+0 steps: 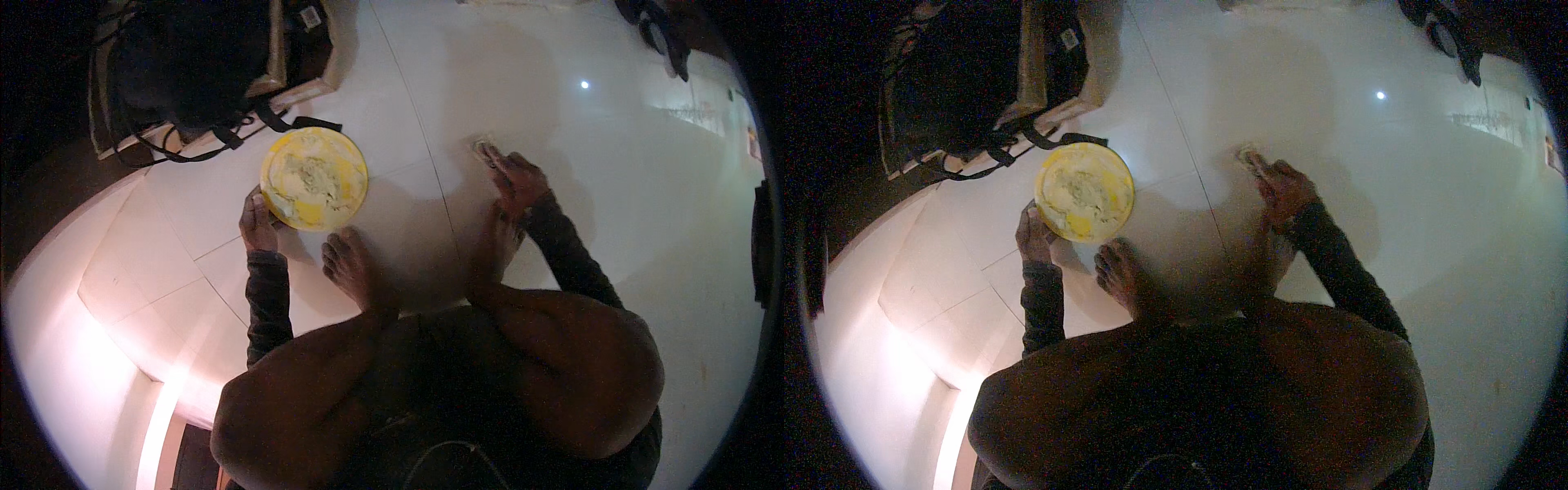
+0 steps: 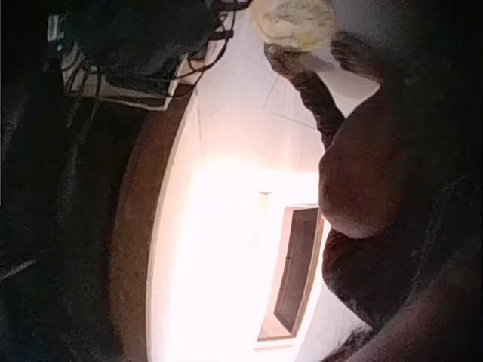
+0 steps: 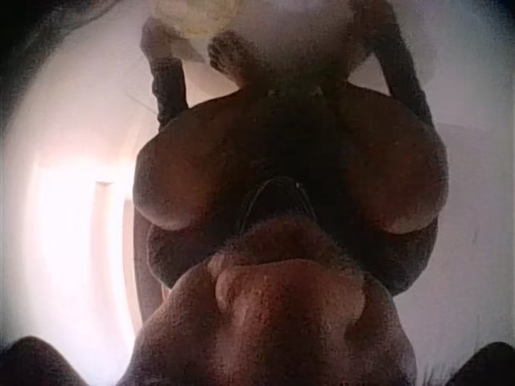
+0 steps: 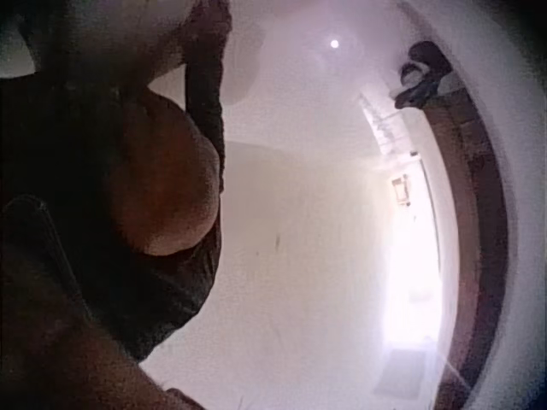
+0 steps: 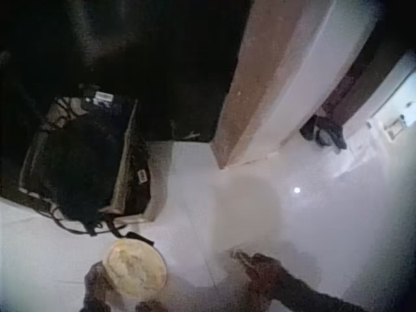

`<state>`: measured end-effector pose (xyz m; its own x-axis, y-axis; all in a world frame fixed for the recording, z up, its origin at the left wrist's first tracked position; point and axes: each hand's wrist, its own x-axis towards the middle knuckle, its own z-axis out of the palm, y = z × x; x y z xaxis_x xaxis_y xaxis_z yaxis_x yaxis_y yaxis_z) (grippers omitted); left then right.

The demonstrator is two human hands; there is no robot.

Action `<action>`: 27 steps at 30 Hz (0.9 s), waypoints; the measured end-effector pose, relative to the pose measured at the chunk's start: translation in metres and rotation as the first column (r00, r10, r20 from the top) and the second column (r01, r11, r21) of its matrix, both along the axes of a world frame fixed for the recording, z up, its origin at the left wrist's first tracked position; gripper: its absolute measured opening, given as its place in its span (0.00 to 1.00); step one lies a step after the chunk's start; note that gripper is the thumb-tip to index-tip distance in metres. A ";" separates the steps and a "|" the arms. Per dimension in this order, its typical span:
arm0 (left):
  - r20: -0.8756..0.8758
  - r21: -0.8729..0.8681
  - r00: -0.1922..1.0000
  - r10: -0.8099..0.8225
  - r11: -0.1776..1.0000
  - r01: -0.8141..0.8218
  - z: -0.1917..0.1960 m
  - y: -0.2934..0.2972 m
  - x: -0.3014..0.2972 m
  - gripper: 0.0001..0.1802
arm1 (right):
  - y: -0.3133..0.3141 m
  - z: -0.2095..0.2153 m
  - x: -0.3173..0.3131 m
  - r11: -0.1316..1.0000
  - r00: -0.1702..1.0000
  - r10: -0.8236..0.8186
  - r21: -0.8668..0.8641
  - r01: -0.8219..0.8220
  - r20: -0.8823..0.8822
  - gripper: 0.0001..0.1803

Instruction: The person applies a white grouting compound into the gaps between white floor tiles using a small yellow plastic plate and a putty knife. They scoop the compound from the plate and carefully spread it into the seams, occasionally wiping the surface with their hand.

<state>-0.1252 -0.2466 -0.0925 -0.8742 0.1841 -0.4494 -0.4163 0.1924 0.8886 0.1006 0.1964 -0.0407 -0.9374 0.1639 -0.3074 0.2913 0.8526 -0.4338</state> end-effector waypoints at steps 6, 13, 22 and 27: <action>0.026 -0.001 1.000 -0.010 1.000 0.010 -0.012 -0.012 -0.009 0.21 | -0.054 -0.027 -0.011 0.994 0.990 -0.095 0.057 0.090 0.108 0.31; 0.067 0.105 0.997 0.045 0.993 -0.052 -0.015 -0.007 -0.005 0.20 | -0.060 -0.014 -0.005 0.978 0.907 -0.068 0.209 -0.022 0.416 0.25; 0.202 0.155 0.977 0.074 0.982 -0.106 -0.011 -0.009 -0.010 0.18 | -0.057 0.002 -0.030 0.992 0.996 0.060 0.105 -0.066 0.059 0.10; 0.013 0.116 0.998 0.059 0.991 -0.060 -0.021 -0.014 -0.012 0.20 | -0.069 0.005 -0.041 0.983 0.986 0.149 0.095 -0.156 0.076 0.13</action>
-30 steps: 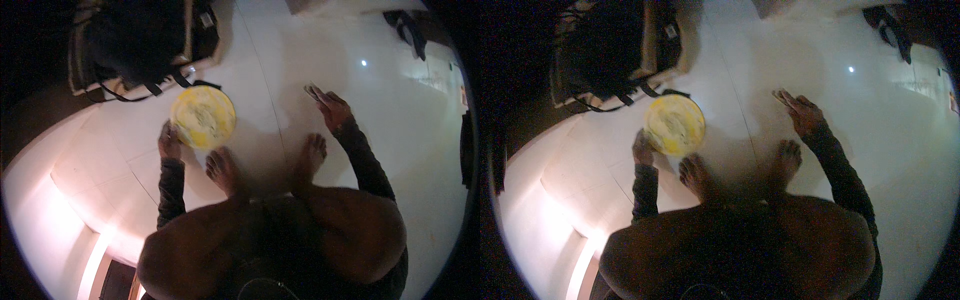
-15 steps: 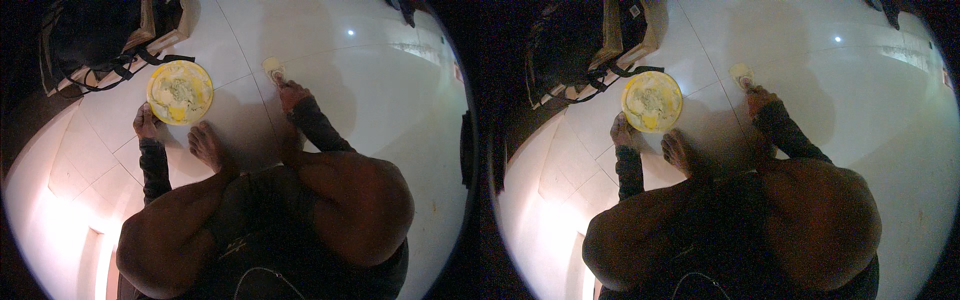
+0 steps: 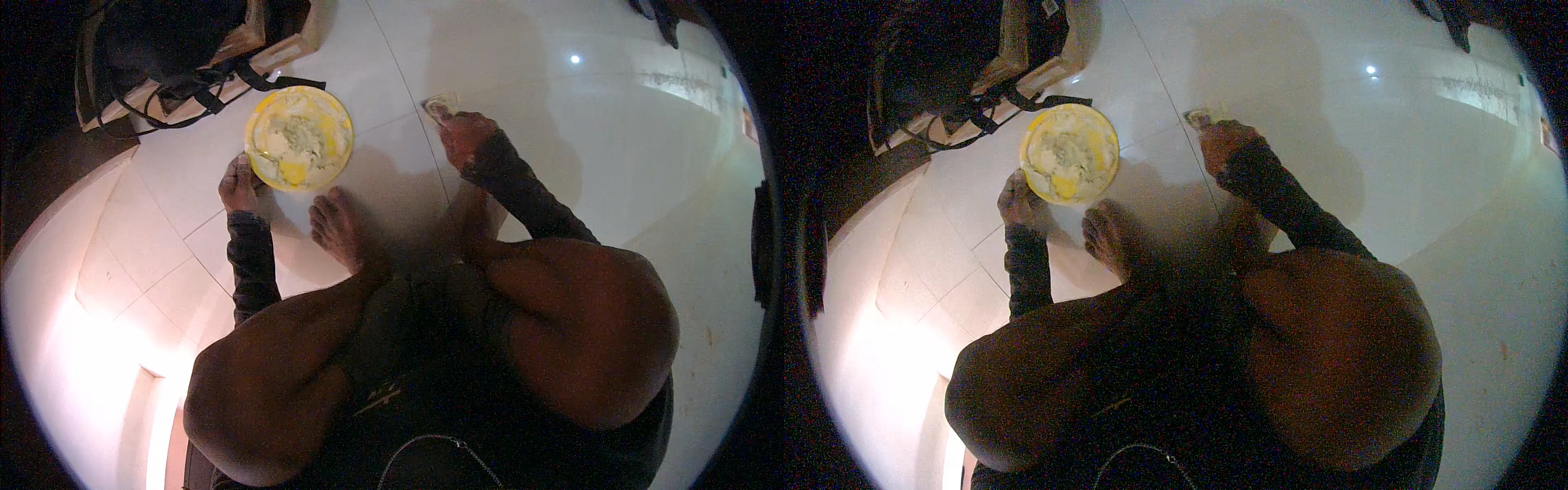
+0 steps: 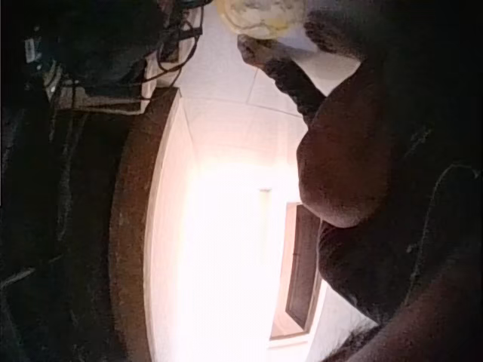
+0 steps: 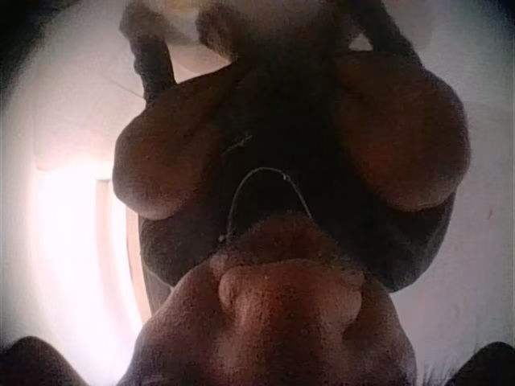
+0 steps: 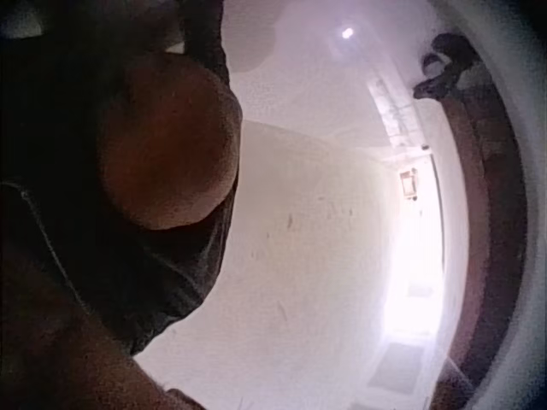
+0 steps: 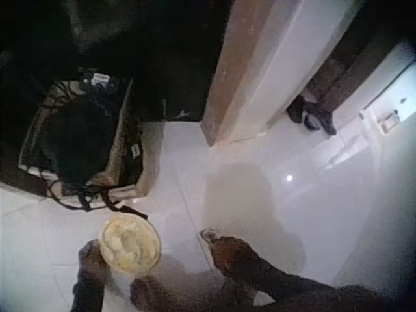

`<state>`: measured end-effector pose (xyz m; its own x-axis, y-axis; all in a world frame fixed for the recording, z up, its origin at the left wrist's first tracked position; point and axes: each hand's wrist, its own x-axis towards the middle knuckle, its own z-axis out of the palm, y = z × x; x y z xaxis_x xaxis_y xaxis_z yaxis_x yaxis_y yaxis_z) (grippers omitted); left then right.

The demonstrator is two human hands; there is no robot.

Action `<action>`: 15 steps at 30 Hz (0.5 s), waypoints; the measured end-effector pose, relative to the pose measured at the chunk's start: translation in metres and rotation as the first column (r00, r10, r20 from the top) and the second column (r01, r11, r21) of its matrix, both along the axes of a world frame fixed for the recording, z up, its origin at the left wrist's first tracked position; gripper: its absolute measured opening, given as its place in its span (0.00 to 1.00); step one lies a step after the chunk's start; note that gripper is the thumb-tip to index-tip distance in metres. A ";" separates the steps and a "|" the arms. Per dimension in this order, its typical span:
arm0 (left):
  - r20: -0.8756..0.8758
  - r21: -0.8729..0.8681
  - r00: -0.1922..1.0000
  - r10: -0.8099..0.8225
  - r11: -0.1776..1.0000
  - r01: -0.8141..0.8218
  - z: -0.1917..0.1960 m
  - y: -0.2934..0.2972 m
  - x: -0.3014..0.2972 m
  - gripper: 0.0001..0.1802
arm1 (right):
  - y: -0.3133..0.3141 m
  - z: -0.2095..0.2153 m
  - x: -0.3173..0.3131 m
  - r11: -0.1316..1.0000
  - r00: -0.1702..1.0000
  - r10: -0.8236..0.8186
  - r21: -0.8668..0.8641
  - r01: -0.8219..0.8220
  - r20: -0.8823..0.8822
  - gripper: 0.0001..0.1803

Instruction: The person applies a white grouting compound into the gaps between white floor tiles using a small yellow plastic plate and a putty knife. They scoop the compound from the plate and carefully spread it into the seams, occasionally wiping the surface with their hand.

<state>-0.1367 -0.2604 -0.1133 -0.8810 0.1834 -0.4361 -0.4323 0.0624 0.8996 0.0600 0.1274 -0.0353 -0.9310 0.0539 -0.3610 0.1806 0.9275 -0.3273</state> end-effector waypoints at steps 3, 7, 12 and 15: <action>0.052 -0.079 0.998 0.033 0.996 -0.028 0.015 0.015 0.005 0.20 | -0.022 -0.029 0.001 0.986 0.952 -0.142 0.120 0.113 0.271 0.13; 0.003 -0.102 1.000 -0.023 0.994 0.023 0.001 -0.004 -0.001 0.20 | -0.010 -0.022 -0.003 0.998 0.911 -0.045 0.057 0.024 0.409 0.17; 0.081 -0.088 0.997 0.008 0.996 -0.001 0.004 0.003 0.002 0.20 | 0.015 -0.022 -0.004 0.994 0.912 -0.064 0.106 0.023 0.404 0.17; 0.070 -0.102 0.997 -0.013 0.995 0.020 0.010 0.008 0.001 0.20 | 0.032 -0.023 -0.003 0.994 0.873 -0.055 0.105 0.004 0.485 0.17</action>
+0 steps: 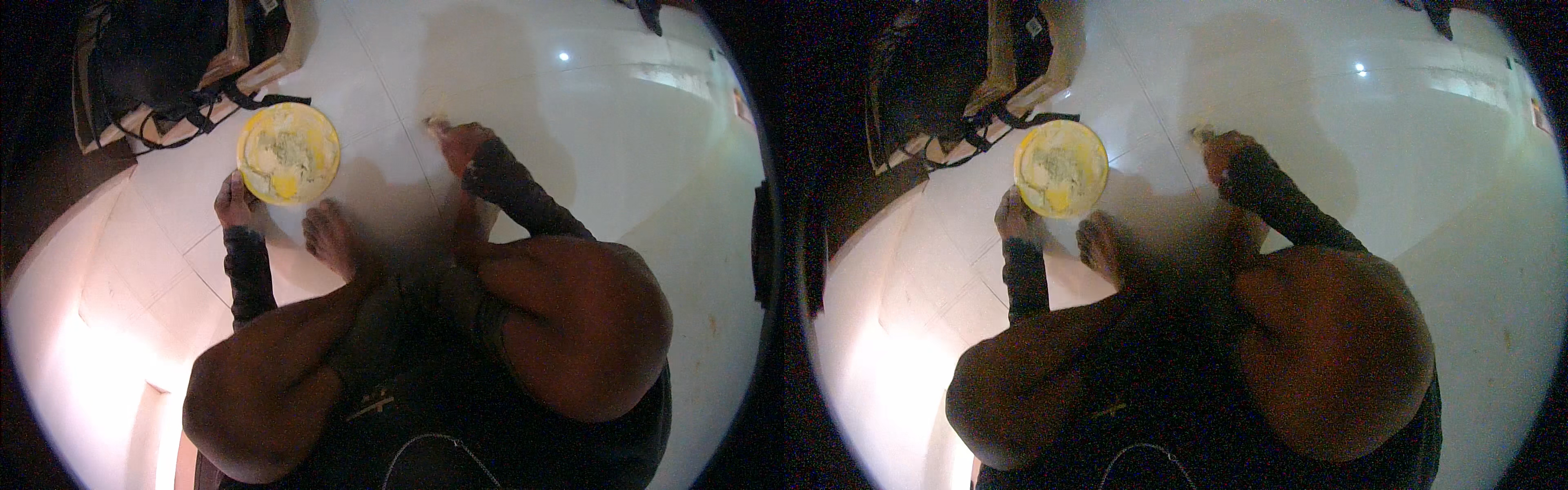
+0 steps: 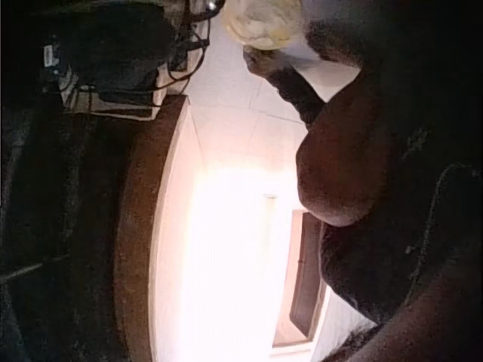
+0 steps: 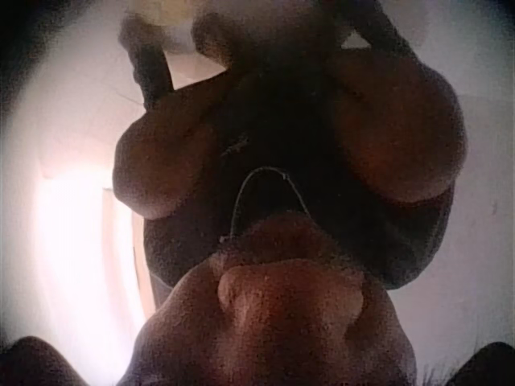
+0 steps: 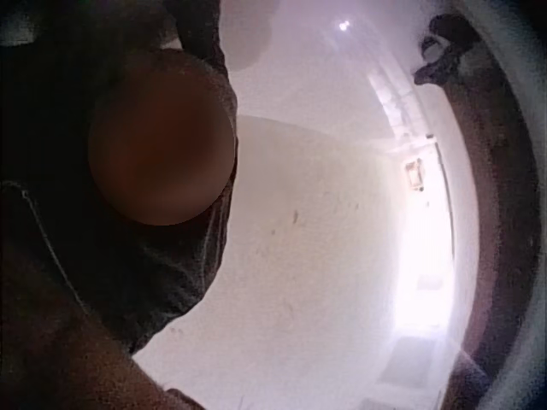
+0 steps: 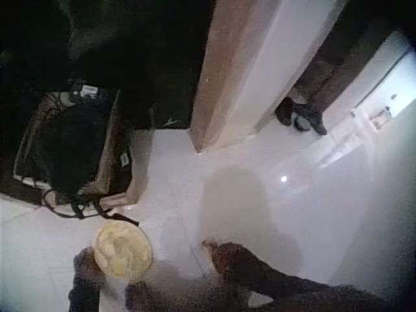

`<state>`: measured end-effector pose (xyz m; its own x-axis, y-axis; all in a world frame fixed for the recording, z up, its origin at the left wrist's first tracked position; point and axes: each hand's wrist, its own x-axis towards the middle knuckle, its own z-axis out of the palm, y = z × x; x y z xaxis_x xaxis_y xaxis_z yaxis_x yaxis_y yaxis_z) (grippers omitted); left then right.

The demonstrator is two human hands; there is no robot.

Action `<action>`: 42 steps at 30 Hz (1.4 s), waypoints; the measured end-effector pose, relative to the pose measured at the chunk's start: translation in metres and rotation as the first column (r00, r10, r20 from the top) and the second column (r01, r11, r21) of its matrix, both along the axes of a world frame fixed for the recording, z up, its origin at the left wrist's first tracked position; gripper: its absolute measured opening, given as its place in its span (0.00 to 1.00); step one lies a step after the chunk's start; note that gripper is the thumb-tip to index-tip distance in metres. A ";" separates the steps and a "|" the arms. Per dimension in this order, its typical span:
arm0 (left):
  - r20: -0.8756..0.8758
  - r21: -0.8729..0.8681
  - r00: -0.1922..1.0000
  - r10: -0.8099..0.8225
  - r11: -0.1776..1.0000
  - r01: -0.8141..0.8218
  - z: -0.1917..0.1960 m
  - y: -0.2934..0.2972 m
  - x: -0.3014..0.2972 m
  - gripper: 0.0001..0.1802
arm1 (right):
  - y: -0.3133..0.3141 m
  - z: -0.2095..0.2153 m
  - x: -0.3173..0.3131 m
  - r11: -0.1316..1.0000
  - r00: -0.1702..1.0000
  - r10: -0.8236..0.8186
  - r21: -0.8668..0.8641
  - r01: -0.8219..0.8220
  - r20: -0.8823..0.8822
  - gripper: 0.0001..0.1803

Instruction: The person applies a white grouting compound into the gaps between white floor tiles using a small yellow plastic plate and a putty knife. They scoop the compound from the plate and carefully spread it into the seams, occasionally wiping the surface with their hand.

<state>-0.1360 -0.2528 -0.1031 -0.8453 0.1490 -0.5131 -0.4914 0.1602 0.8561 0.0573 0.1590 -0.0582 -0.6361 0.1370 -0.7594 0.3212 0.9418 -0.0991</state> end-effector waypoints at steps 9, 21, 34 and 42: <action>0.035 0.056 0.999 -0.010 0.998 0.008 -0.015 -0.019 0.000 0.19 | 0.054 0.018 0.033 0.996 0.976 0.006 0.093 0.015 -0.219 0.18; 0.077 0.138 0.997 0.029 0.990 -0.039 -0.007 -0.003 0.001 0.19 | 0.102 -0.027 0.067 0.916 0.877 -0.341 0.089 0.390 -0.338 0.17; 0.045 0.146 0.998 0.048 0.988 -0.054 0.005 0.011 0.005 0.17 | -0.062 0.002 -0.028 0.882 0.890 -0.442 -0.234 0.408 -0.114 0.16; -0.013 0.144 1.000 0.013 0.989 -0.011 -0.012 -0.003 0.000 0.19 | 0.007 -0.004 -0.017 0.994 0.940 -0.057 0.064 0.084 -0.336 0.15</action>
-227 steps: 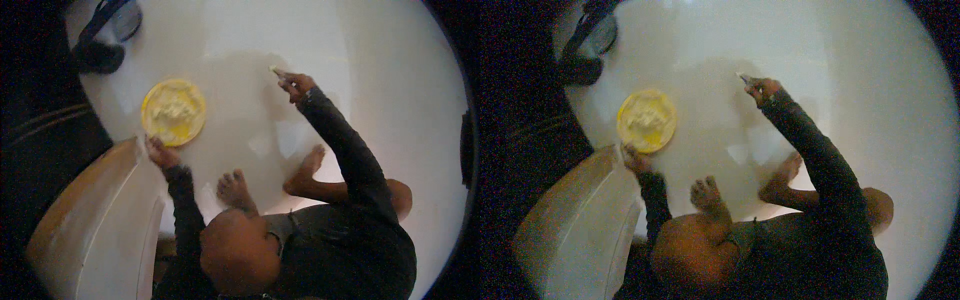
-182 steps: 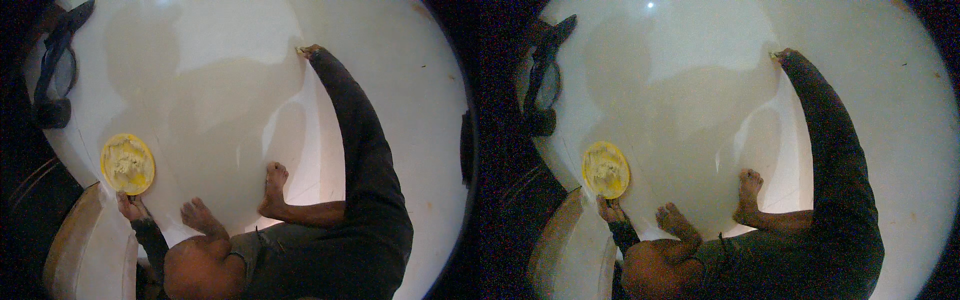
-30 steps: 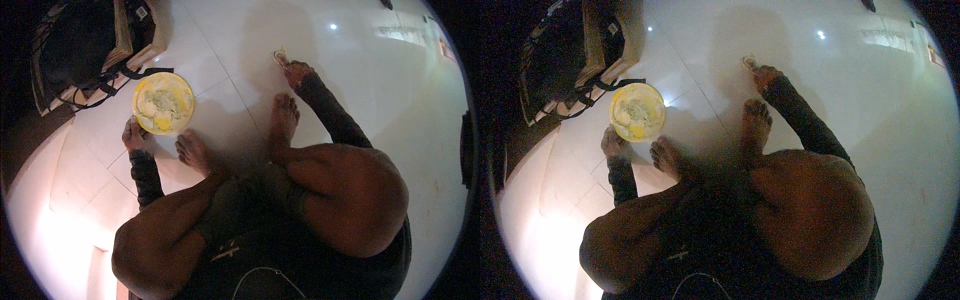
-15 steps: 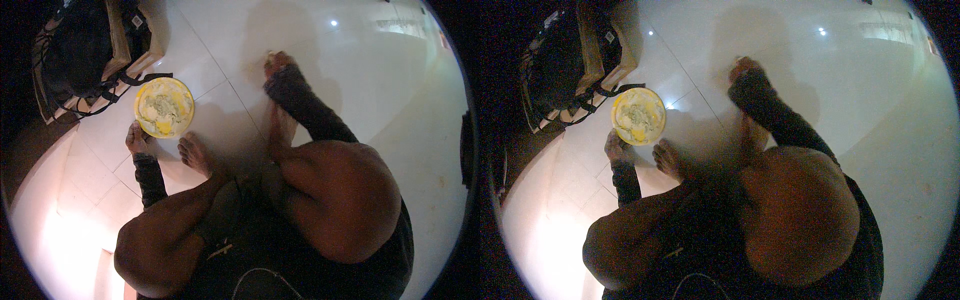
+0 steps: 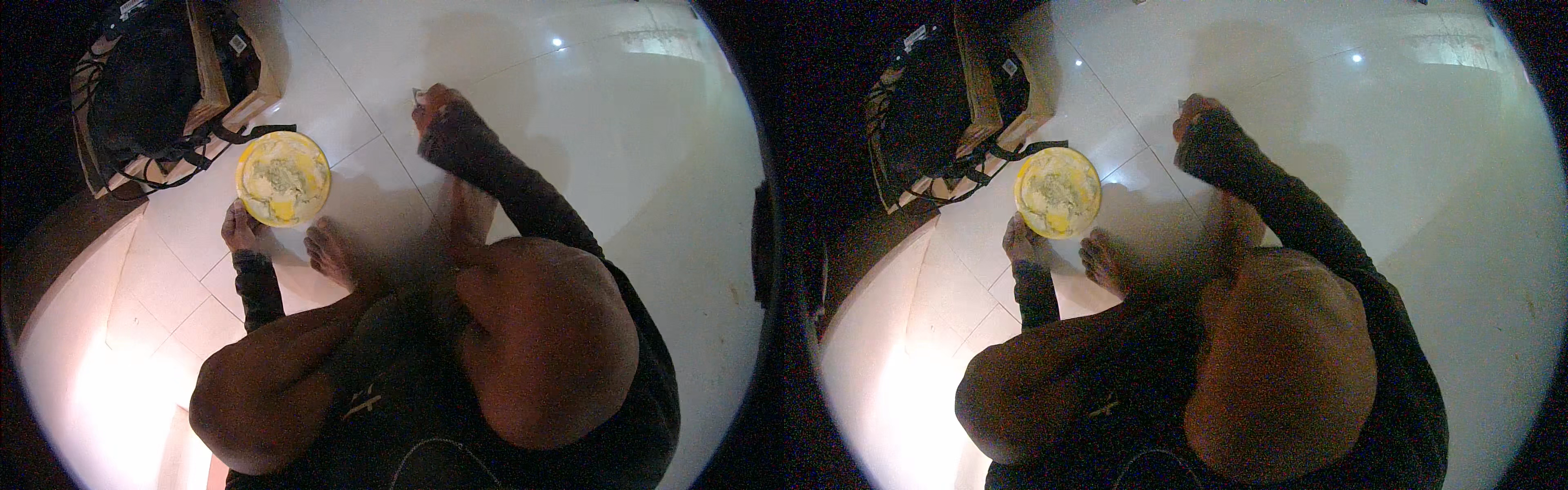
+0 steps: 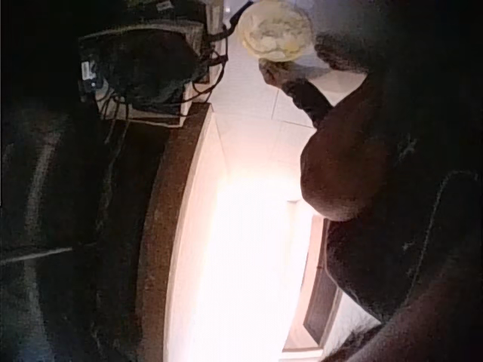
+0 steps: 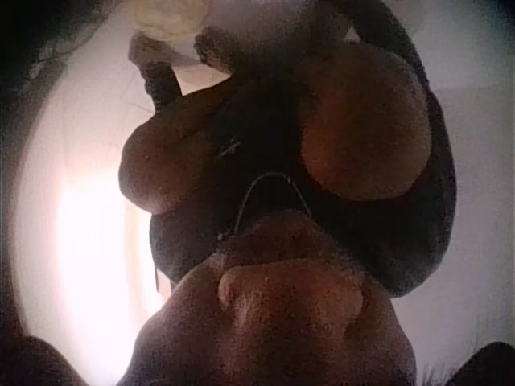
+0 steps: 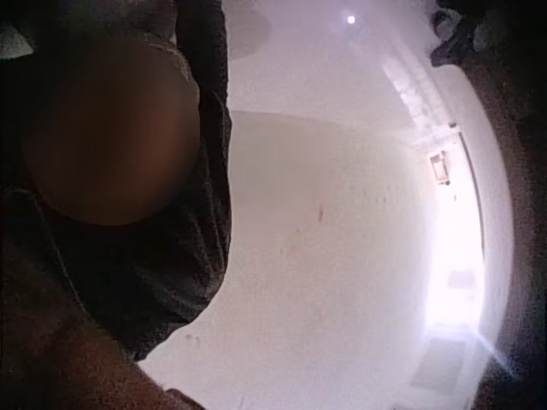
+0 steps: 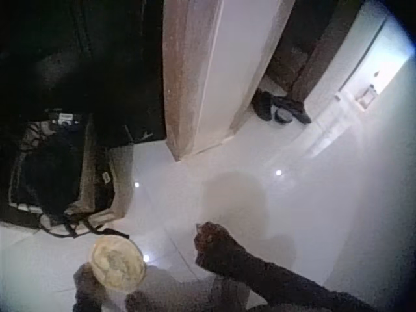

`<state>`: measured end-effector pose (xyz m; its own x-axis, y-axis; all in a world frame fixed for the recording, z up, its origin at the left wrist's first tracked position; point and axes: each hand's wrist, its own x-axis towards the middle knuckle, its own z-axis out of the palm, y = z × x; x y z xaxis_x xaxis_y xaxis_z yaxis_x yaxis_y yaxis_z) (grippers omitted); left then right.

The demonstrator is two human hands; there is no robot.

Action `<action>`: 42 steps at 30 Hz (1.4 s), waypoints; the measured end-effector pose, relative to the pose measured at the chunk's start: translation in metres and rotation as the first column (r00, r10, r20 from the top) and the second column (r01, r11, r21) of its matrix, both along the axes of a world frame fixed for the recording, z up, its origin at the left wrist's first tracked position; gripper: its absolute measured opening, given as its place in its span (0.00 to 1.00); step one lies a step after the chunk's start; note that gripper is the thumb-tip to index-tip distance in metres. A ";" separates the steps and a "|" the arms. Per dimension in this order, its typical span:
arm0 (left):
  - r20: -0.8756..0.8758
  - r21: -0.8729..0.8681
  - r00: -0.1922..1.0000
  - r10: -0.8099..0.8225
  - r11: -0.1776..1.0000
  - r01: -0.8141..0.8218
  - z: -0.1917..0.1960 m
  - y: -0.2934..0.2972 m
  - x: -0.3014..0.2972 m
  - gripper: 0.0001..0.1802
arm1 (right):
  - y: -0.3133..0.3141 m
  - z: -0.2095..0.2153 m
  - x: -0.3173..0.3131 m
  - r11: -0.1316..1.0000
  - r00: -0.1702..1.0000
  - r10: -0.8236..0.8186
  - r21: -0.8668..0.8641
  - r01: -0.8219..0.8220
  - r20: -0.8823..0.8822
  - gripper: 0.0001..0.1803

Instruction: The person applies a white grouting compound into the gaps between white floor tiles using a small yellow plastic plate and a putty knife. They scoop the compound from the plate and carefully spread it into the seams, occasionally wiping the surface with their hand.

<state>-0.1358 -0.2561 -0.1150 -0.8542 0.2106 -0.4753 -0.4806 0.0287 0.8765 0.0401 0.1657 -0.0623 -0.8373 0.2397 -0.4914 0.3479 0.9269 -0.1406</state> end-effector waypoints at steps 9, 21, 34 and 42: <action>0.023 0.062 0.999 0.027 0.998 -0.029 -0.003 -0.009 -0.005 0.17 | -0.031 0.001 0.034 0.952 0.881 0.024 -0.257 -0.164 -0.473 0.10; -0.035 -0.321 0.980 -0.198 0.930 0.176 0.031 0.008 0.006 0.22 | -0.061 -0.044 0.017 0.886 0.971 -0.221 -0.435 0.160 -0.093 0.15; -0.034 -0.474 0.955 -0.294 0.846 0.244 0.014 0.050 -0.009 0.24 | -0.001 -0.084 0.031 0.702 0.971 -0.234 -0.700 0.129 -0.056 0.12; -0.233 -0.516 0.863 -0.448 0.809 0.281 0.036 0.079 -0.001 0.22 | -0.001 -0.041 0.045 0.634 0.950 -0.228 -0.773 -0.023 -0.215 0.10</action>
